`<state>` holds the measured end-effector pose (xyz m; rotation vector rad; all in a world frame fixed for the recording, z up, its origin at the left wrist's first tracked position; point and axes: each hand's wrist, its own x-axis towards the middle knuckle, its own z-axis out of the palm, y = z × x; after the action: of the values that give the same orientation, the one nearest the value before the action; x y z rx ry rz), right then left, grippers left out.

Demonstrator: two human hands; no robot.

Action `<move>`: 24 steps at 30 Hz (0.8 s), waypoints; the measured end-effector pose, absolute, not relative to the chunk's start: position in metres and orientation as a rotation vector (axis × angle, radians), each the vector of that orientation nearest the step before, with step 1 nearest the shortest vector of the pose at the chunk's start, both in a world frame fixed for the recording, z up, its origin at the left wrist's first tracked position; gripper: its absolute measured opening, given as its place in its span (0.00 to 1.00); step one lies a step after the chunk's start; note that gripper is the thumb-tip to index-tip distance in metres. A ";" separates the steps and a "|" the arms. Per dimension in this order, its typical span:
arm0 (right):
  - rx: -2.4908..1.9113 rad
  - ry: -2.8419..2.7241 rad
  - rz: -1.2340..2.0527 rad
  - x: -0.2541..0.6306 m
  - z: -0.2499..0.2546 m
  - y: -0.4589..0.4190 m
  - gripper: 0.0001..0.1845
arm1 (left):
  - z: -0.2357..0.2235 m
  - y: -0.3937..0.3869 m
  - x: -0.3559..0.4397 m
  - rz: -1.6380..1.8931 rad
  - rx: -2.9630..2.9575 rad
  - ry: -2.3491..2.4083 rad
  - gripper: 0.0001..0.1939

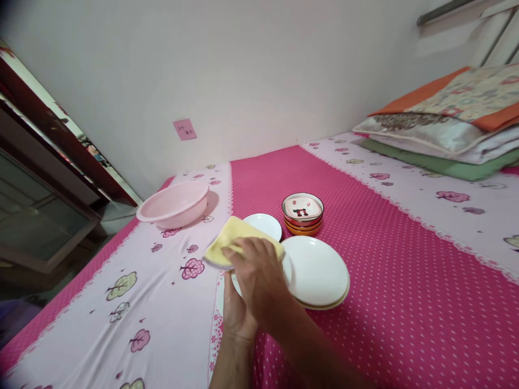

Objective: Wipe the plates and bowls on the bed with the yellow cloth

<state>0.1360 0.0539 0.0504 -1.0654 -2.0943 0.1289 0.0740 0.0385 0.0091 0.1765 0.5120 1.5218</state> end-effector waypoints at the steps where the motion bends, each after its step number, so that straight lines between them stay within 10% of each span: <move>1: -1.099 -2.071 0.115 0.143 0.050 0.058 0.27 | 0.010 0.039 0.070 1.462 0.134 0.431 0.29; 19: -0.863 -2.305 0.287 0.162 0.042 0.010 0.23 | -0.014 0.044 0.005 1.493 0.159 0.565 0.33; 24: -0.875 -2.348 0.462 0.135 0.053 0.004 0.21 | -0.021 0.037 0.024 1.595 0.469 0.909 0.20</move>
<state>0.1354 0.0035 0.0534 -0.8748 -2.3482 0.4621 0.0238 0.0372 -0.0207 0.4688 0.9090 1.5946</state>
